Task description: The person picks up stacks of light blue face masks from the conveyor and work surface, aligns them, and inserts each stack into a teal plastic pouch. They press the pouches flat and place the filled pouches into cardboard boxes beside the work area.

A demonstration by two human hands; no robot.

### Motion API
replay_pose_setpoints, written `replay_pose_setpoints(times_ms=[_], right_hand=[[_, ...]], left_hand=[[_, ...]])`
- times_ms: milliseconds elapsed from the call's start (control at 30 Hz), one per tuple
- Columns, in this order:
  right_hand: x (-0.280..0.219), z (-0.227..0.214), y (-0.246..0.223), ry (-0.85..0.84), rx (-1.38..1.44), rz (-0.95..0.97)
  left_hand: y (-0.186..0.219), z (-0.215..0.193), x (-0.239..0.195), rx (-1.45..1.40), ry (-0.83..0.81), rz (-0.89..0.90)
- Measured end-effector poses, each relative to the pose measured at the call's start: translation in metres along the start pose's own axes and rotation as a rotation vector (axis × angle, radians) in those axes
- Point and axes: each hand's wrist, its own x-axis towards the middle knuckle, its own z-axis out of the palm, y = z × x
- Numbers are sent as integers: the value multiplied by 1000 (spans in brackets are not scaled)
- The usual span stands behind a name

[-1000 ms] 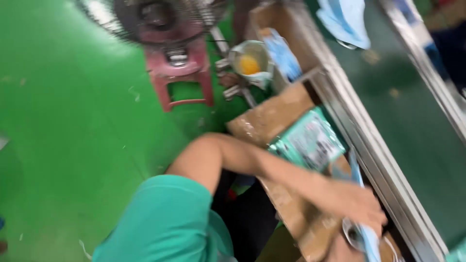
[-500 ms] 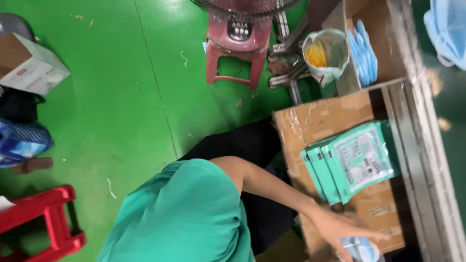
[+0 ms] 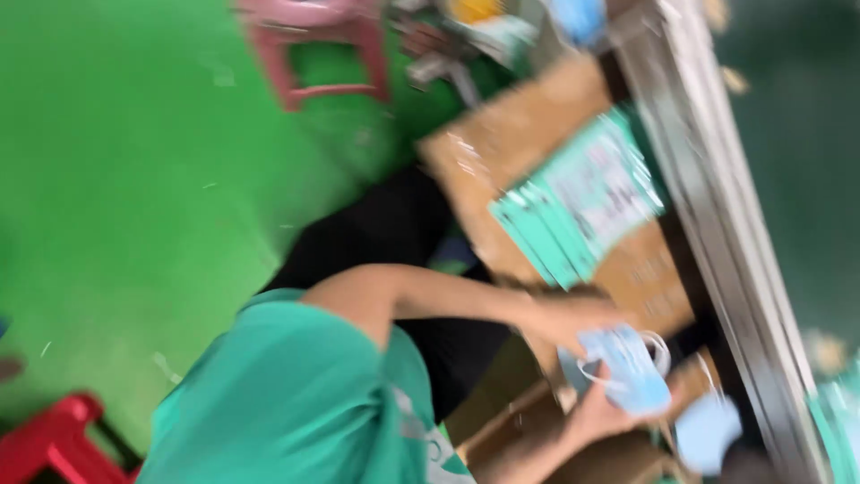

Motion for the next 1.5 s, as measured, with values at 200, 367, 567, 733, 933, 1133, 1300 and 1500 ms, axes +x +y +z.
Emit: replay_pose_setpoints(times_ms=[200,367,567,733,933,1133,1300,1500], right_hand=[[-20,53,-3,10,-560,-316],[-17,7,49,31,-358,-175],[0,23,49,326,-432,-231],[18,33,47,358,-185,-169],[41,129,23,236,-36,165],[54,140,50,46,-209,146],[56,161,21,68,-121,234],[28,184,-3,26,-678,43]], left_hand=[[56,-49,13,-39,-8,-91],[60,-41,5,-42,-64,-411],[91,-100,6,228,112,-78],[54,-197,-5,727,136,81],[20,-208,4,900,-172,-143],[46,-223,31,731,64,153],[73,-226,28,787,74,161],[116,-239,35,657,235,204]])
